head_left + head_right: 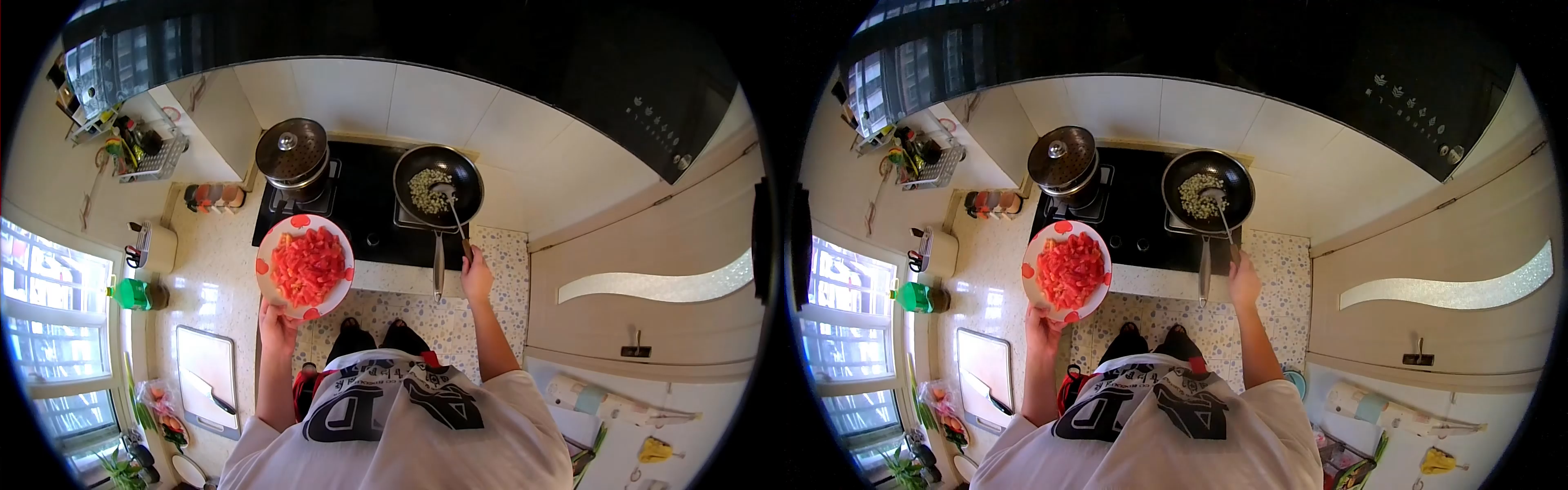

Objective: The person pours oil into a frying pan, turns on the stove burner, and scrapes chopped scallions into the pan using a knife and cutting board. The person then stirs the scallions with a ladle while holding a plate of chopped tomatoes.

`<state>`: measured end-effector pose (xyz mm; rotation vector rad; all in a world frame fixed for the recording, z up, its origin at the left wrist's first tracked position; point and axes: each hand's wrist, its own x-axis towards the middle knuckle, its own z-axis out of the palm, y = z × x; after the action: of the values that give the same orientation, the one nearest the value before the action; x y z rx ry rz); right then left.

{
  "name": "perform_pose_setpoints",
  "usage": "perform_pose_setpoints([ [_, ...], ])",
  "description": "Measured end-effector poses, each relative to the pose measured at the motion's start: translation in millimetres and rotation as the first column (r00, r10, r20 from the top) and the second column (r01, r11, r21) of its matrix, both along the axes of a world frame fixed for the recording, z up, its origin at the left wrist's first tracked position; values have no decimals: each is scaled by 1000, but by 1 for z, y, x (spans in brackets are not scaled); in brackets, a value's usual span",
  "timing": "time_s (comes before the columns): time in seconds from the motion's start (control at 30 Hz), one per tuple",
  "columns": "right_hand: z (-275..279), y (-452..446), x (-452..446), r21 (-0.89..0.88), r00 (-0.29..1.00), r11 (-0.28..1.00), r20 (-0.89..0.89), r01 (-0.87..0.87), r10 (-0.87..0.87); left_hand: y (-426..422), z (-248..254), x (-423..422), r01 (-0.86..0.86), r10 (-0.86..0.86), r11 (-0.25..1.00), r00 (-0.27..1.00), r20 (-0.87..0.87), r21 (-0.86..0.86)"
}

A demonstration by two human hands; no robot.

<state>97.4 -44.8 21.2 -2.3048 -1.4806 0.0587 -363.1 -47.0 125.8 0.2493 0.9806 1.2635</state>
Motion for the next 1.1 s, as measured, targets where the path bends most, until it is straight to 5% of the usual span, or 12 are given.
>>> perform_pose_setpoints([
  [0.33, 22, 1, -7, 15, 994, 996, -66, 89, -88, -12, -15, -16, 2, -8, 998, 995, 99, 65],
  [0.43, 53, 13, -14, 168, 994, 986, 107, 15, -33, -15, -18, -23, -11, 3, 997, 994, 106, 74],
  [0.57, 83, 44, -71, 189, 960, 952, -101, -240, 262, -26, -37, -45, -44, 38, 996, 996, 84, 73],
  [0.7, 33, 77, -140, -73, 835, 839, -176, -540, 522, -38, -41, -58, -106, 106, 994, 994, 30, 25],
  [1.1, -100, 143, -189, -501, 906, 773, -58, -390, 419, -75, -39, -96, -278, 278, 960, 960, 30, -29],
])
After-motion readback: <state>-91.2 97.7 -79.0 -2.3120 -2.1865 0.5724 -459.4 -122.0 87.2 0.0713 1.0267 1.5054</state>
